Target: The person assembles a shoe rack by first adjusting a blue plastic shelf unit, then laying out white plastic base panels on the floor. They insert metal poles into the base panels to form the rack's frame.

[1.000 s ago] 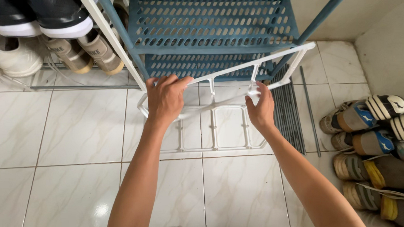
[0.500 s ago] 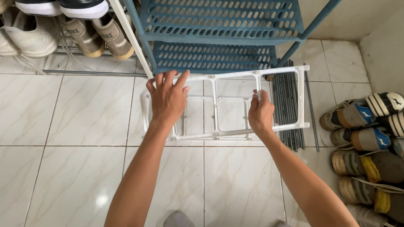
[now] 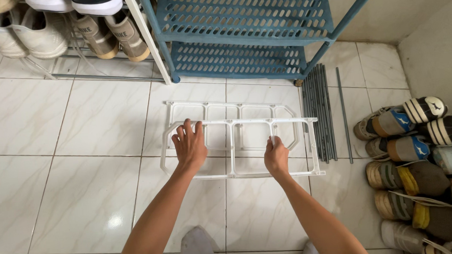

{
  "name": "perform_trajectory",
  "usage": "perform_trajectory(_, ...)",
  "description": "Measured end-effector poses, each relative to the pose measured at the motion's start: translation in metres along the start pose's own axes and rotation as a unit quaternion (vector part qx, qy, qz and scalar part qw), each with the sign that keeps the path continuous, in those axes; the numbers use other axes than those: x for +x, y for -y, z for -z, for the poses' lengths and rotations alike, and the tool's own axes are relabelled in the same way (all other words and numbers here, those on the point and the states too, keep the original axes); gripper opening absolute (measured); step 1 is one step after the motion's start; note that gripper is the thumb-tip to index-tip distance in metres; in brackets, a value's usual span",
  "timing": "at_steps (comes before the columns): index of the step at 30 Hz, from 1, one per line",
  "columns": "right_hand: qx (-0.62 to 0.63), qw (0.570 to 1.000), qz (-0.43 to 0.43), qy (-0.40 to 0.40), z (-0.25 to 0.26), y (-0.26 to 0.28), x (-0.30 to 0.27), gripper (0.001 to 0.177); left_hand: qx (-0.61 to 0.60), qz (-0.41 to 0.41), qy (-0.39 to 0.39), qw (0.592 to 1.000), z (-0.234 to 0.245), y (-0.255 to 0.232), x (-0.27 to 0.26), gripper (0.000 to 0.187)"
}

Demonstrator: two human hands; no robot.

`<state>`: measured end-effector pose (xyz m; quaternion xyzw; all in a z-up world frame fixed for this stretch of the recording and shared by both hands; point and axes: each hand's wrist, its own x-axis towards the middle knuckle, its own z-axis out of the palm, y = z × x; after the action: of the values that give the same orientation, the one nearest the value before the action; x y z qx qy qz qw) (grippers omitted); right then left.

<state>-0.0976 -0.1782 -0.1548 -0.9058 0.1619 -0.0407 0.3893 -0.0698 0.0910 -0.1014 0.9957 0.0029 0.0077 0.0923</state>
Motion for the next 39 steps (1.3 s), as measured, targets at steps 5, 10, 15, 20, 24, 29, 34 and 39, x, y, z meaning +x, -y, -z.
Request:
perform_trajectory(5,-0.014,1.0,-0.016,0.014,-0.014,-0.022,-0.033,0.027,0.003,0.006,0.108,0.994,-0.03,0.02,-0.019,0.068)
perform_trajectory(10,-0.042,0.989,-0.112,0.085,-0.014,-0.019,-0.053,0.031,0.061,-0.036,0.113,0.991,-0.048,0.029,-0.036,0.059)
perform_trajectory(15,-0.046,0.993,-0.082,0.069,-0.012,-0.013,-0.057,0.03,0.062,-0.043,0.081,0.994,-0.053,0.032,-0.037,0.057)
perform_trajectory(20,-0.069,0.994,-0.039,0.072,-0.001,0.002,-0.037,0.035,0.024,-0.112,0.007,0.993,-0.035,0.018,-0.022,0.058)
perform_trajectory(24,-0.084,0.989,0.11,0.059,0.009,0.024,-0.006,0.032,0.05,-0.317,-0.071,0.944,-0.018,-0.014,-0.013,0.055)
perform_trajectory(29,-0.113,0.972,0.178,0.108,0.04,0.058,0.028,0.031,0.077,-0.419,0.044,0.904,0.005,-0.032,-0.005,0.014)
perform_trajectory(34,-0.161,0.953,0.207,0.151,0.07,0.087,0.044,0.031,0.01,-0.421,0.045,0.906,0.014,-0.028,0.001,0.015)
perform_trajectory(39,-0.228,0.921,0.307,0.068,0.082,0.103,0.048,0.047,0.004,-0.423,-0.05,0.905,0.013,-0.027,0.005,0.019)
